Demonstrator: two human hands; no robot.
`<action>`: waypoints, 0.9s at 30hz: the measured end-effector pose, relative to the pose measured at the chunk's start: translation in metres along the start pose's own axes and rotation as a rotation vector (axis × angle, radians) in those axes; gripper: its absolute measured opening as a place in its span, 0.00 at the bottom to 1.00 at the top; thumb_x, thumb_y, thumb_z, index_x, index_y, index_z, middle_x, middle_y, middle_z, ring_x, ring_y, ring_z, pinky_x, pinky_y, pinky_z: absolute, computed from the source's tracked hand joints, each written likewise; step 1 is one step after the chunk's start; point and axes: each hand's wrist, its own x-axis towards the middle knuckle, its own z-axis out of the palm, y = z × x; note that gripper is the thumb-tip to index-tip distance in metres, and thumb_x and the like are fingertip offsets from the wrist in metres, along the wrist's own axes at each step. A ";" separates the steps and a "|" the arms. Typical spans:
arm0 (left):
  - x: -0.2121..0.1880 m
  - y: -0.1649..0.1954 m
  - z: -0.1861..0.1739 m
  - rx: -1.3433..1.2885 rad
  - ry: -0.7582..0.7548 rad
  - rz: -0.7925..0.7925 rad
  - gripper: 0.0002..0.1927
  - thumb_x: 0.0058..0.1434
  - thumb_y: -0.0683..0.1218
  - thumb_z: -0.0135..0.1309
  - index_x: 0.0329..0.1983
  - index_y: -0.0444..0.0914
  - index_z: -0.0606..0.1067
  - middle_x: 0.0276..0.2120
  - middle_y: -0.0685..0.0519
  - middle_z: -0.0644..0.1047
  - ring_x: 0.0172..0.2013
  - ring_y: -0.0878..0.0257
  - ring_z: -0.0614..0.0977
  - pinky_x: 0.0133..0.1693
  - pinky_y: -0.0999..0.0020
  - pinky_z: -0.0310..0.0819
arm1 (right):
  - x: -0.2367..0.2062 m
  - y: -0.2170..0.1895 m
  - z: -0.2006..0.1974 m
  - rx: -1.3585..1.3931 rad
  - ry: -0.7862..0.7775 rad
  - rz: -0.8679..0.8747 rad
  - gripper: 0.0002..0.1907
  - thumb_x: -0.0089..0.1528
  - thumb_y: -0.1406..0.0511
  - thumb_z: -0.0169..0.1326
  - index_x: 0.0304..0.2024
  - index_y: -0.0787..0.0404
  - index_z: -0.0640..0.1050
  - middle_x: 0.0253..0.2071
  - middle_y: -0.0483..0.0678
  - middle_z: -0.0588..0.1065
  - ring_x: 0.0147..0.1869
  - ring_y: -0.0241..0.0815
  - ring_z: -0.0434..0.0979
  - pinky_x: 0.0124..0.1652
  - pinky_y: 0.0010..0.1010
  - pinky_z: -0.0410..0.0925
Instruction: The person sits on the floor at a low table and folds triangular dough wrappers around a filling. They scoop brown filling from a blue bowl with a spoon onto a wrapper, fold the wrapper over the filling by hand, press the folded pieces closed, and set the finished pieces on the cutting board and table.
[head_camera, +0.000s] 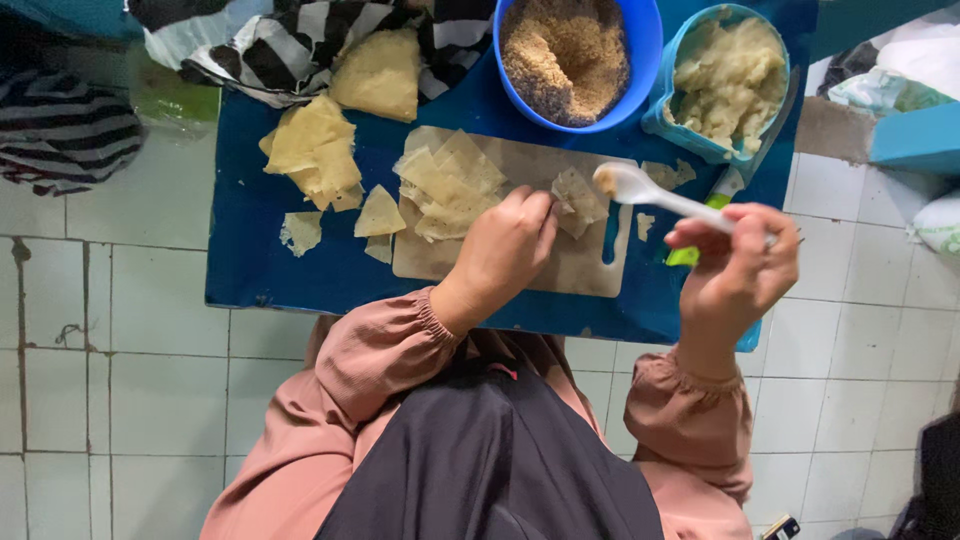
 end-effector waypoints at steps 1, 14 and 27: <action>0.001 0.000 0.002 0.019 -0.011 -0.012 0.07 0.69 0.44 0.54 0.36 0.35 0.72 0.36 0.42 0.76 0.33 0.41 0.80 0.34 0.51 0.76 | 0.008 0.002 0.002 0.072 0.030 -0.011 0.13 0.80 0.61 0.49 0.51 0.67 0.70 0.38 0.53 0.75 0.36 0.48 0.80 0.39 0.39 0.76; 0.005 0.001 0.004 0.012 0.009 0.018 0.07 0.66 0.42 0.54 0.43 0.38 0.69 0.40 0.42 0.73 0.33 0.40 0.80 0.32 0.49 0.74 | 0.059 -0.006 0.062 -0.907 -0.142 -0.443 0.08 0.75 0.68 0.56 0.43 0.66 0.72 0.40 0.54 0.68 0.42 0.46 0.66 0.45 0.33 0.62; 0.005 -0.004 0.010 0.072 -0.001 0.031 0.06 0.64 0.42 0.56 0.39 0.38 0.71 0.40 0.43 0.73 0.33 0.42 0.81 0.32 0.50 0.76 | 0.019 0.026 0.048 -0.955 -0.396 0.055 0.07 0.59 0.69 0.61 0.32 0.68 0.77 0.34 0.55 0.74 0.33 0.48 0.77 0.35 0.35 0.70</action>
